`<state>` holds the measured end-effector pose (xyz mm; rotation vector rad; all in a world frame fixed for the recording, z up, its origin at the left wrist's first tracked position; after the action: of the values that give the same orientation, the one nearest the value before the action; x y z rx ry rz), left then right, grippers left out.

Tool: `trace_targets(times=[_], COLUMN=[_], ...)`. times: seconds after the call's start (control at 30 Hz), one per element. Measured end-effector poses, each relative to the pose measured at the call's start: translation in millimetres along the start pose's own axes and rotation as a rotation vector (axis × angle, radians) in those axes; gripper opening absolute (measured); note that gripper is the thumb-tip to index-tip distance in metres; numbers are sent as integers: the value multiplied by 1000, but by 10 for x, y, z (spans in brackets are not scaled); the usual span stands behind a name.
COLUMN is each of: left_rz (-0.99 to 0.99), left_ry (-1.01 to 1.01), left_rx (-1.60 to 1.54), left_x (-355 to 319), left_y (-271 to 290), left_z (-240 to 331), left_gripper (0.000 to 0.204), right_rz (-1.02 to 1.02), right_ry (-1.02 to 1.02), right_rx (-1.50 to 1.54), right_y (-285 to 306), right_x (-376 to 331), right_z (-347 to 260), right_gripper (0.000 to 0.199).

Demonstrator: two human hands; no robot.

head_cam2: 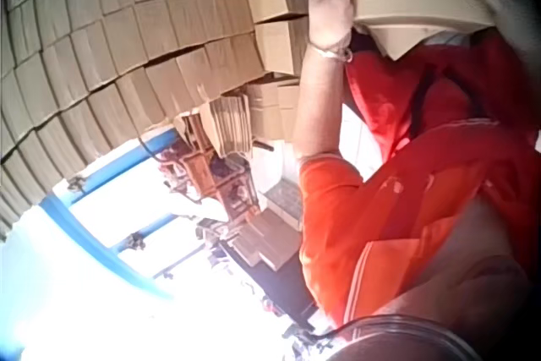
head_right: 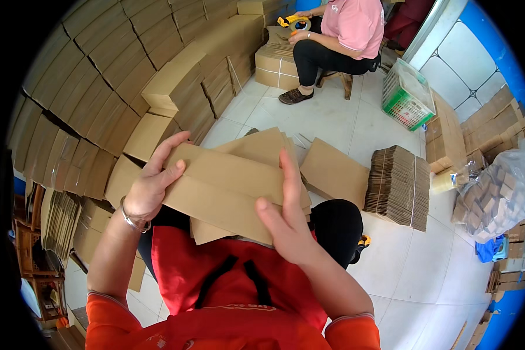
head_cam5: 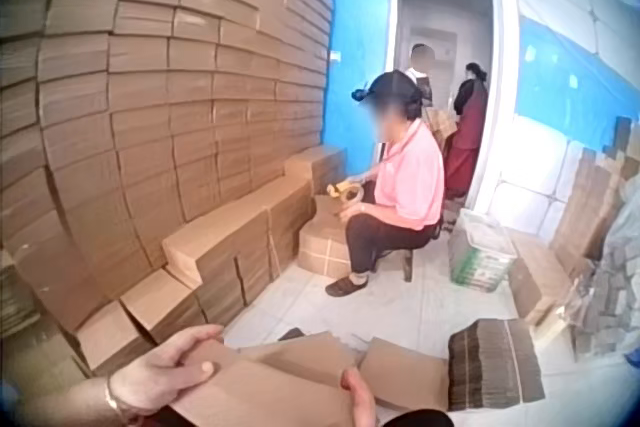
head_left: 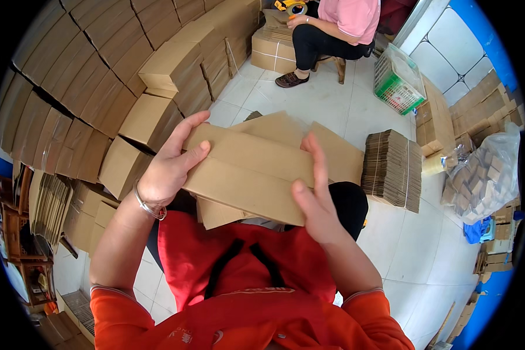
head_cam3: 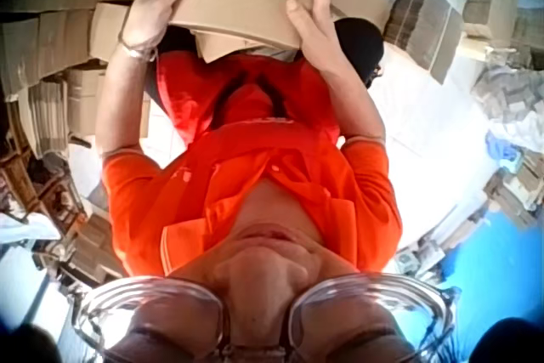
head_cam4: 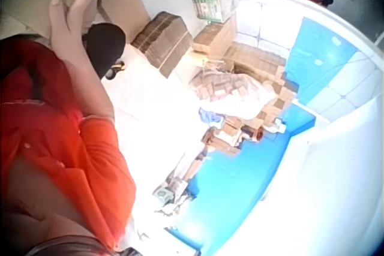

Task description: The person sits on the floor and folds flat cardboard sheets into small boxes. They use a handheld tape dispenser to seal the seams and then stack the finished boxes. Another person works nearby doing similar tasks.

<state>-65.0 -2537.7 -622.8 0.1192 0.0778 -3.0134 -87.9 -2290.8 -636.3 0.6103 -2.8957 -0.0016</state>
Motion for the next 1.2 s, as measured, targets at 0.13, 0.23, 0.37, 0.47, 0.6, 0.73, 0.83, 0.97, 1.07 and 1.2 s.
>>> trace_targets(times=[0.13, 0.23, 0.37, 0.47, 0.6, 0.73, 0.83, 0.97, 1.07, 1.2], left_rz=[30, 75, 28, 18, 5, -3, 1, 29, 16, 57], left_ry=[-4, -36, -138, -6, 4, 43, 91, 101, 58, -334], left_rx=[-25, 121, 204, 182, 147, 160, 144, 174, 239, 1212], left_x=[26, 43, 189, 268, 240, 188, 186, 222, 258, 94], left_y=[-26, -50, -137, -84, -33, 11, 20, -3, 12, -128], left_z=[5, 75, 273, 108, 69, 69, 71, 13, -17, 151], left_gripper=[54, 52, 52, 53, 54, 52, 51, 48, 46, 49], right_rz=[-15, -39, -1, -50, 7, 11, -17, -13, -25, -76], right_ry=[-35, 135, 232, 84, 98, 79, 132, 136, 62, 74], right_rx=[18, -244, -318, -119, -42, -111, -206, -390, -438, -638], right_y=[68, 119, 204, 209, 140, 42, 51, 85, 91, 47], right_x=[71, 27, 159, 339, 231, 182, 163, 164, 181, 151], right_z=[7, 116, -149, 75, 248, 188, 108, 61, 12, -129], right_gripper=[71, 67, 58, 52, 49, 51, 51, 49, 50, 53])
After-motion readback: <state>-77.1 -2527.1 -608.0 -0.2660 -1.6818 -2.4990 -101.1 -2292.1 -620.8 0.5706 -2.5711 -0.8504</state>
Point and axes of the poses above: each hand's wrist, its own x-axis towards the middle knuckle, its own y-axis out of the back of the hand, z = x × y, the point moved 4 cm from there along x, towards the middle knuckle, and after that the axes turned 6 degrees about z, right-handed, at the moved point
